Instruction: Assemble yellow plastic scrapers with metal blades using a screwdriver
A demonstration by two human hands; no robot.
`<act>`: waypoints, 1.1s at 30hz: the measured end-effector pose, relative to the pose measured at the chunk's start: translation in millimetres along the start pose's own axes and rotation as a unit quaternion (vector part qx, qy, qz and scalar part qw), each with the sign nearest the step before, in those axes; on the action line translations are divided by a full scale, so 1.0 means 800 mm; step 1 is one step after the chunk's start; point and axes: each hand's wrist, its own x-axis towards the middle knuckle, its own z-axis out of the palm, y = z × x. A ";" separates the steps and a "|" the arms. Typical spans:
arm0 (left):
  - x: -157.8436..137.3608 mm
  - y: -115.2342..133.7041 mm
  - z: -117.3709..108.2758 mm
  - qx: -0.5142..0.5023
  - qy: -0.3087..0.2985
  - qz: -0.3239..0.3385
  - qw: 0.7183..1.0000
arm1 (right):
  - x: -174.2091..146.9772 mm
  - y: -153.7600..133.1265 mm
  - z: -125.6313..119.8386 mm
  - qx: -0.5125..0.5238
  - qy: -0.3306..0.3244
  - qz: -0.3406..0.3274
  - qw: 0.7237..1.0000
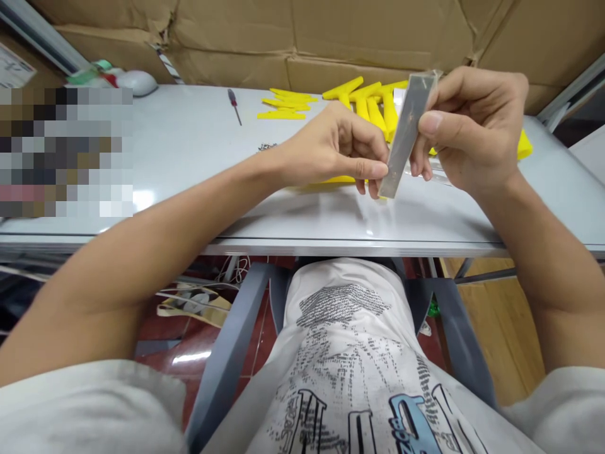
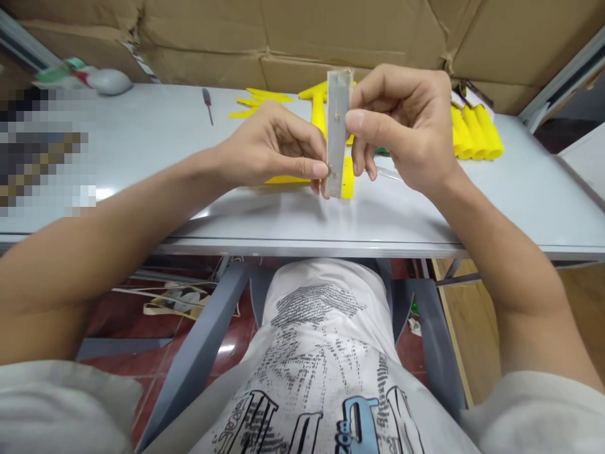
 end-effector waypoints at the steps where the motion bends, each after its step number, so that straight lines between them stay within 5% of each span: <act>1: 0.000 0.000 0.000 0.003 0.002 0.000 1.000 | -0.001 -0.001 -0.001 0.005 -0.001 -0.004 1.000; 10: 0.002 -0.007 -0.003 0.009 0.009 -0.025 1.000 | 0.003 -0.003 -0.011 0.020 -0.010 0.115 0.993; 16: 0.009 -0.018 -0.009 0.055 0.091 -0.059 0.993 | 0.013 -0.009 -0.027 -0.040 -0.002 0.161 0.986; 21: 0.012 -0.019 -0.022 0.108 0.181 -0.028 0.977 | 0.020 0.001 -0.047 -0.106 -0.118 0.218 0.963; 27: 0.014 -0.026 -0.026 0.112 0.173 -0.034 0.978 | 0.016 0.016 -0.043 -0.038 -0.206 0.271 0.940; 33: 0.008 -0.035 -0.040 0.189 0.130 -0.081 0.970 | 0.024 0.011 -0.063 -0.071 -0.124 0.270 0.952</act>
